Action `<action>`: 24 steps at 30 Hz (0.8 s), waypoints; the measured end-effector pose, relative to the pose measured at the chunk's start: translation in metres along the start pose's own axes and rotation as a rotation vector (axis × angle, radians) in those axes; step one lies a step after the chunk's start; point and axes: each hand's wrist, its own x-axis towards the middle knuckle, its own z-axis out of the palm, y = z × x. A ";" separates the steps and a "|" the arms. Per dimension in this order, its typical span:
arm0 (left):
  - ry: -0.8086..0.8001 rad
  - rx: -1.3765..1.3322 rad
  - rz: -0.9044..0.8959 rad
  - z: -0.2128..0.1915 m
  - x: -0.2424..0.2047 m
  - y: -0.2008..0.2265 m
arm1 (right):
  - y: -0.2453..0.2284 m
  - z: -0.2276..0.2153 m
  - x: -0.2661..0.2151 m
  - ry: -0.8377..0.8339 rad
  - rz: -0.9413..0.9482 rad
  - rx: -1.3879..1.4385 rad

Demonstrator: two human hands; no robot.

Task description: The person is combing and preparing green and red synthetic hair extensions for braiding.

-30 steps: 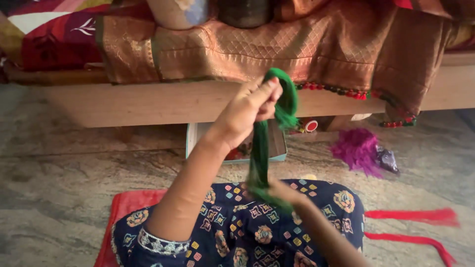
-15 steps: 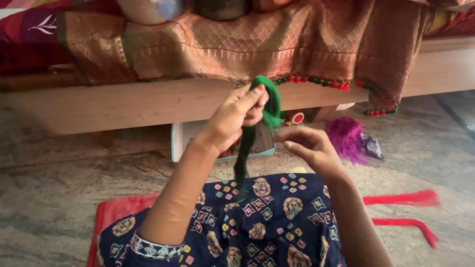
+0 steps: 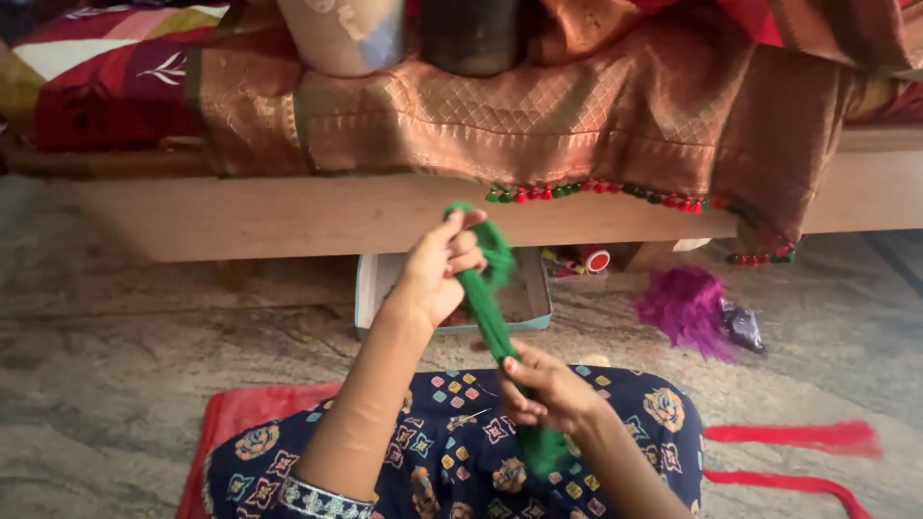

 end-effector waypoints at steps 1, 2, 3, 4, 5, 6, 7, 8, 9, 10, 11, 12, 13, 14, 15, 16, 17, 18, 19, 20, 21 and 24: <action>0.102 -0.038 -0.002 -0.019 -0.002 -0.005 | 0.007 0.000 -0.003 0.040 0.049 0.106; 0.202 -0.076 -0.006 -0.038 -0.003 -0.011 | 0.014 0.000 -0.007 0.082 0.097 0.210; 0.203 -0.079 -0.005 -0.062 -0.005 -0.020 | 0.016 -0.001 -0.008 0.083 0.100 0.209; 0.423 -0.108 -0.068 -0.086 -0.007 -0.030 | 0.018 -0.001 -0.009 0.183 0.190 0.174; 0.644 -0.137 -0.132 -0.111 -0.009 -0.040 | 0.021 -0.002 -0.011 0.283 0.280 0.138; 0.647 -0.139 -0.135 -0.118 -0.021 -0.044 | 0.012 0.005 -0.011 0.285 0.283 0.141; 0.793 -0.171 -0.176 -0.125 -0.033 -0.048 | 0.004 0.011 -0.012 0.263 0.303 0.091; 0.940 -0.202 -0.219 -0.132 -0.045 -0.052 | -0.006 0.018 -0.012 0.242 0.323 0.040; 0.943 -0.205 -0.222 -0.202 -0.067 -0.080 | -0.016 0.017 -0.012 0.244 0.327 0.042; 0.947 -0.188 -0.241 -0.258 -0.081 -0.105 | -0.027 0.016 -0.014 0.250 0.306 0.027; 0.950 -0.170 -0.261 -0.304 -0.085 -0.130 | -0.037 0.015 -0.015 0.256 0.286 0.012; 0.950 -0.173 -0.262 -0.330 -0.103 -0.139 | -0.048 0.015 -0.014 0.258 0.288 0.012; 1.024 -0.090 -0.293 -0.355 -0.121 -0.148 | -0.058 0.015 -0.012 0.204 0.230 0.021; 1.097 -0.006 -0.326 -0.380 -0.140 -0.158 | -0.069 0.016 -0.011 0.151 0.173 0.031; 1.097 -0.009 -0.328 -0.348 -0.142 -0.145 | -0.074 0.018 -0.009 0.153 0.176 0.031; 1.185 0.206 -0.315 -0.317 -0.145 -0.131 | -0.079 0.021 -0.006 0.154 0.217 -0.005; 1.263 0.426 -0.298 -0.286 -0.147 -0.117 | -0.084 0.025 -0.002 0.155 0.258 -0.041; 1.265 0.424 -0.295 -0.259 -0.144 -0.109 | -0.085 0.024 0.001 0.151 0.260 -0.043; 1.087 0.646 -0.063 -0.233 -0.142 -0.101 | -0.085 0.024 0.005 0.165 0.265 -0.065; 0.894 0.852 0.166 -0.205 -0.141 -0.094 | -0.086 0.024 0.008 0.178 0.273 -0.086; 0.899 0.849 0.169 -0.161 -0.135 -0.084 | -0.086 0.024 0.011 0.175 0.277 -0.088; 0.693 0.758 0.141 -0.047 -0.129 -0.068 | -0.078 0.023 0.018 0.325 0.315 -0.104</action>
